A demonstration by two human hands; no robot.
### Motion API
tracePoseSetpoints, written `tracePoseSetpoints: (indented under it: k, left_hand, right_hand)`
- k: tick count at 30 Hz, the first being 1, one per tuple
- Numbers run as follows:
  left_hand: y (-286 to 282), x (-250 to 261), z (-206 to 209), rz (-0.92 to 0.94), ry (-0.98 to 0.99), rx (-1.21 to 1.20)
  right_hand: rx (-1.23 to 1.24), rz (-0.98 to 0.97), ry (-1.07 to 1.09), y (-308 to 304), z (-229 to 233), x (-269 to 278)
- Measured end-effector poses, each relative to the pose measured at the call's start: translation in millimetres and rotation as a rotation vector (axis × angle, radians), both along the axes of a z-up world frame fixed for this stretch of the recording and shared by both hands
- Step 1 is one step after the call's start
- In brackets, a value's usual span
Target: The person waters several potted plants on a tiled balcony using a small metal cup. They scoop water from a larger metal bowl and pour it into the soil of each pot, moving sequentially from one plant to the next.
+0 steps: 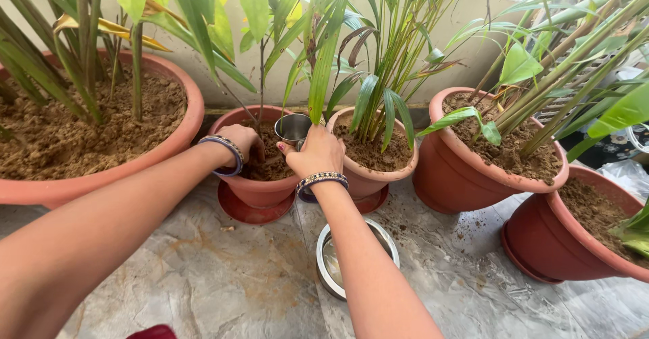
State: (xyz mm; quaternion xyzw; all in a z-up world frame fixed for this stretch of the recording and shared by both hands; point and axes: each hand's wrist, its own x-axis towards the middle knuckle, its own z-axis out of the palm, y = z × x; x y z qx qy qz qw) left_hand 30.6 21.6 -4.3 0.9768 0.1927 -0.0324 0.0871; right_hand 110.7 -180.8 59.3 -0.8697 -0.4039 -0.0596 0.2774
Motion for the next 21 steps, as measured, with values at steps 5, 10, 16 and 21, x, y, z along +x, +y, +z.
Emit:
tracePoseSetpoints:
  k: [5,10,16,21]
  left_hand:
    - [15,0,4,-0.010,-0.083,-0.159]
    - [11,-2,-11,-0.199,0.008,-0.135]
    - [-5,-1,-21,-0.143,0.082,0.125]
    - [-17,-5,-1,-0.059,0.098,0.124]
  right_hand:
    - [-0.066,-0.011,0.049,1,0,14]
    - [0.086,0.013,0.048,7,-2,20]
    - [0.153,0.047,-0.079,18,-17,22]
    - [0.008,0.038,0.011,14,-16,17]
